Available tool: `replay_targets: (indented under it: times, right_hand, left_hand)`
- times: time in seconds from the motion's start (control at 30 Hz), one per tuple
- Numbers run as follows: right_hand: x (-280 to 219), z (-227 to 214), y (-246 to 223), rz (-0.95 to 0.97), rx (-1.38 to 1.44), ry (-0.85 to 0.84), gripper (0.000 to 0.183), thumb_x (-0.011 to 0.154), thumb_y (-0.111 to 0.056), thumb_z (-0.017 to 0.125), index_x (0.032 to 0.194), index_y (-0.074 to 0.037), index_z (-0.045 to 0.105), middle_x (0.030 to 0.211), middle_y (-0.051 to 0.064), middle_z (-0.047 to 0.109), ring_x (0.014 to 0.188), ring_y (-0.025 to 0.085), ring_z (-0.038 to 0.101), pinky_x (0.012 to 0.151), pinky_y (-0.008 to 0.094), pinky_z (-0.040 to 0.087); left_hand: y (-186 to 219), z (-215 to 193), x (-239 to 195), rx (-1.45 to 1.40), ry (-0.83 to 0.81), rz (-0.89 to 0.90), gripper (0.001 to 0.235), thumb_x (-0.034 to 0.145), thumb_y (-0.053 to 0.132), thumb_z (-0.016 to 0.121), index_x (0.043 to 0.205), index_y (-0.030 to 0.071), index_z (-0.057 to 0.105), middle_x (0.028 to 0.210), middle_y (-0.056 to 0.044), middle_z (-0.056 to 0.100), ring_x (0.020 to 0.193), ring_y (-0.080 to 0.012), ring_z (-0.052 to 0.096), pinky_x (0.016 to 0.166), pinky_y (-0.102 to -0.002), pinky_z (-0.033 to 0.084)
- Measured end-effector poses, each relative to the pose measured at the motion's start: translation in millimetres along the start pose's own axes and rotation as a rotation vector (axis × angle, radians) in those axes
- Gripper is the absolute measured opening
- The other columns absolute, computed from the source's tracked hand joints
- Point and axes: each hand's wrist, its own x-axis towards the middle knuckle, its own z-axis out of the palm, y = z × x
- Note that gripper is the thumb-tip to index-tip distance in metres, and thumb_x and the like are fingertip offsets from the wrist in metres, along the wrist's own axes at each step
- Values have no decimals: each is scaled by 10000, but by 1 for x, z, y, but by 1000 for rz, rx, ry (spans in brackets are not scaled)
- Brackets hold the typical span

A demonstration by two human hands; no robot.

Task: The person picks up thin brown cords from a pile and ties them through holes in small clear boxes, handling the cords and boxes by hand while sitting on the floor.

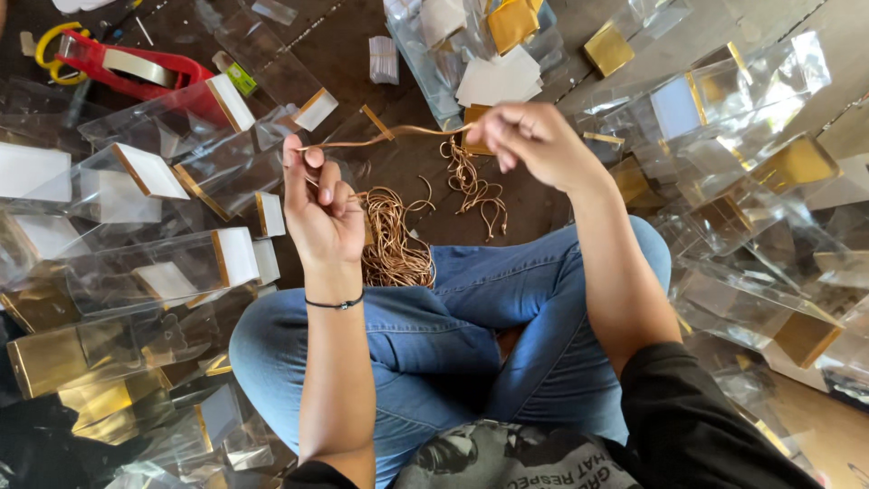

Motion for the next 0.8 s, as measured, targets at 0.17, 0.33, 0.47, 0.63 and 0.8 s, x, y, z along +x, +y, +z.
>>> replay_targets:
  times: [0.17,0.33,0.47,0.63,0.8]
  right_hand:
    - [11,41,-5,66,-46,183,207,1059,-148,581,1146,-6,705,902,144,696,700,203,696,657,316,564]
    - [11,86,2,95,137,112,339,1017,-284,657,1195,4,679,963,172,707,756,223,705,634,309,607]
    - [12,112,11,40,230,114,258,917,-146,768,1081,37,691,901,159,732,707,200,726,604,299,624]
    - [11,81,-1,-84,52,163,125,978,-114,704,1021,1,729,850,148,734,666,205,739,598,293,633]
    - [-8,8,2,-151,31,324,45,990,31,672,1000,72,688,853,172,680,693,233,722,675,349,623]
  left_hand:
    - [-17,18,-9,45,18,-39,142,1102,197,453,1228,137,476,852,40,543,513,7,358,387,-107,220]
    - [-31,14,-10,102,8,-24,150,1103,221,449,1212,135,506,832,10,539,500,-6,354,383,-117,219]
    - [-35,23,-15,186,75,27,182,1092,212,479,1243,113,502,847,-22,571,545,-30,403,442,-127,258]
    - [5,11,4,101,189,-45,299,1043,75,494,1337,32,457,934,-28,628,641,-30,498,551,-136,401]
    - [43,-16,13,175,147,118,301,1106,113,426,1393,96,517,886,31,575,559,-14,392,500,-143,312]
